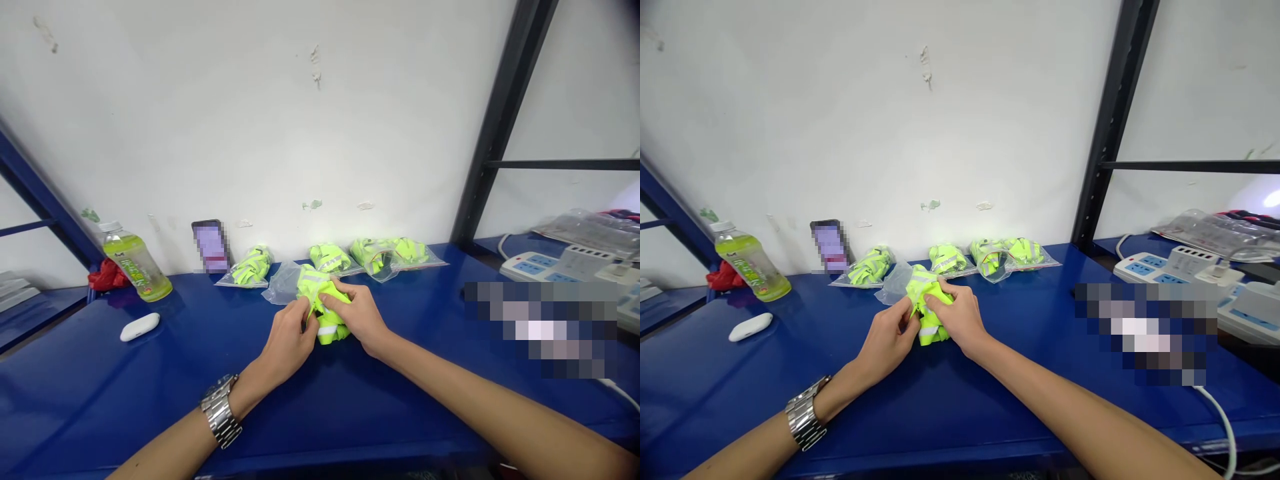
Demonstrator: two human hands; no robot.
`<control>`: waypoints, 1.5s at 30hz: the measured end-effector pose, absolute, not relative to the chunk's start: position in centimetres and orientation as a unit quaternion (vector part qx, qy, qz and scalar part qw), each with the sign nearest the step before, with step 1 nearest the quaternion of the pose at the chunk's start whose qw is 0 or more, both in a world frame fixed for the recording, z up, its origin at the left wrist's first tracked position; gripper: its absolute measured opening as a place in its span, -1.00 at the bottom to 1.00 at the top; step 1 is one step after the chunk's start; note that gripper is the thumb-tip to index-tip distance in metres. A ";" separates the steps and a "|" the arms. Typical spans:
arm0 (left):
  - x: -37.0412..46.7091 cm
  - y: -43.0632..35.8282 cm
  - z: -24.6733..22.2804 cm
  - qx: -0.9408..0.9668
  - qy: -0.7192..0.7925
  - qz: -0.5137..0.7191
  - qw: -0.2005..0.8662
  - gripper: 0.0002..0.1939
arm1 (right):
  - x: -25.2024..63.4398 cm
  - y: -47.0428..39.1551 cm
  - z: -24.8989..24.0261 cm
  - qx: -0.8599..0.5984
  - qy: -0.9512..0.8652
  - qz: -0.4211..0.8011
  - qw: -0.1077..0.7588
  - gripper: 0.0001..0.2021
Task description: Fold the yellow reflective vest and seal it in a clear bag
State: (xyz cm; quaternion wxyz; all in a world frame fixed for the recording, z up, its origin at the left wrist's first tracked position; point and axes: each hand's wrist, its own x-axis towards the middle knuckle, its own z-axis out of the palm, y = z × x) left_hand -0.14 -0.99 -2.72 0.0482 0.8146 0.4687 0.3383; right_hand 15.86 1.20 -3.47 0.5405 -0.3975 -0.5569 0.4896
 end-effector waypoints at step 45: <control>-3.3 3.2 -2.0 0.831 0.422 0.344 0.112 -0.74 | 17.3 2.5 -1.6 -0.403 -0.788 0.265 0.383 -0.51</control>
